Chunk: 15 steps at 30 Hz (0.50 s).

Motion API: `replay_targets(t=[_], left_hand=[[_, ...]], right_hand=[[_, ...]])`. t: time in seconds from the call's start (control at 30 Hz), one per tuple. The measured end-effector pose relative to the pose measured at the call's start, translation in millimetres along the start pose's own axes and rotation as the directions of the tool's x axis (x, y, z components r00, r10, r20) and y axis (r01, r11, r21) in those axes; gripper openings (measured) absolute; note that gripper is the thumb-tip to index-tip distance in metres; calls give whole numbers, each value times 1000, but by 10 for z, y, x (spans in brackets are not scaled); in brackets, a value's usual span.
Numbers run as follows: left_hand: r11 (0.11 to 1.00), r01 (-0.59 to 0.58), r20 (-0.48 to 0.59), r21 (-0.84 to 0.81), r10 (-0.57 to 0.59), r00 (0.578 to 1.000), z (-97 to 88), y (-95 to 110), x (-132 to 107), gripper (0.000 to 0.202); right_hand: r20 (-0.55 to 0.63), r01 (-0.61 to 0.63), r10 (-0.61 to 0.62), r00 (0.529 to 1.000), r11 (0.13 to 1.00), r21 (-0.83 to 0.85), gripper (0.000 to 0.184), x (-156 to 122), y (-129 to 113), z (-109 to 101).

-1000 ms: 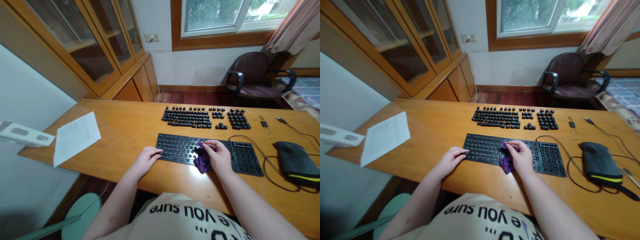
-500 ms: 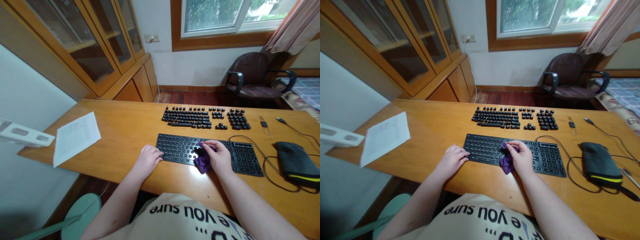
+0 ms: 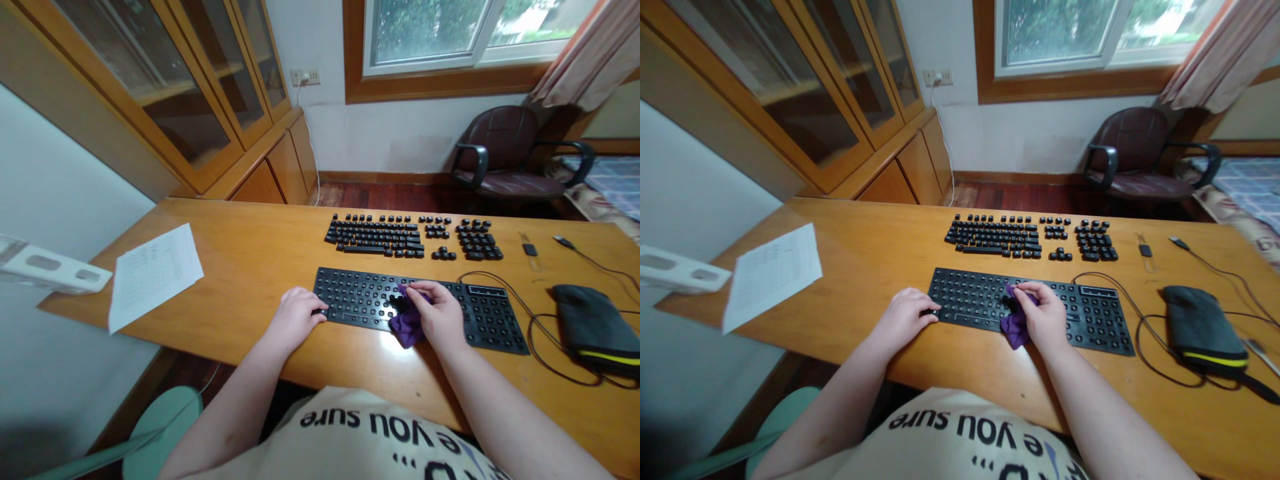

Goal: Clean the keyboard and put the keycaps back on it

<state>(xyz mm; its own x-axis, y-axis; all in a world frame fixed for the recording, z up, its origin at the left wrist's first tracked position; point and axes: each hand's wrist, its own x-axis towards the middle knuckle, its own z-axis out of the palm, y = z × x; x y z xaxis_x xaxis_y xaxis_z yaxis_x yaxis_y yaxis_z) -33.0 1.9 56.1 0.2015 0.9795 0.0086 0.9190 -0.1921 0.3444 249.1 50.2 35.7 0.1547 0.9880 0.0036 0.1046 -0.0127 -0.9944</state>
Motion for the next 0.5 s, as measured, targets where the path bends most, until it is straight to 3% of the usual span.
replay_targets(t=[0.2,0.27,0.4,0.5], left_hand=[[999,-28,36,18,27,999,-13,17,31,17],[1000,-25,40,-11,25,999,-16,8,11,25],[990,13,-29,-143,-18,999,-26,-41,-81,49],[988,15,-68,-150,-26,997,-28,-101,-139,39]], right_hand=[[0,18,-18,1000,1000,-6,28,2,7,-5],[-5,13,-13,1000,1000,-4,28,6,-10,-8],[-8,-9,9,1000,1000,16,27,7,-40,-4],[-7,-10,11,1000,1000,26,27,-2,-33,5]])
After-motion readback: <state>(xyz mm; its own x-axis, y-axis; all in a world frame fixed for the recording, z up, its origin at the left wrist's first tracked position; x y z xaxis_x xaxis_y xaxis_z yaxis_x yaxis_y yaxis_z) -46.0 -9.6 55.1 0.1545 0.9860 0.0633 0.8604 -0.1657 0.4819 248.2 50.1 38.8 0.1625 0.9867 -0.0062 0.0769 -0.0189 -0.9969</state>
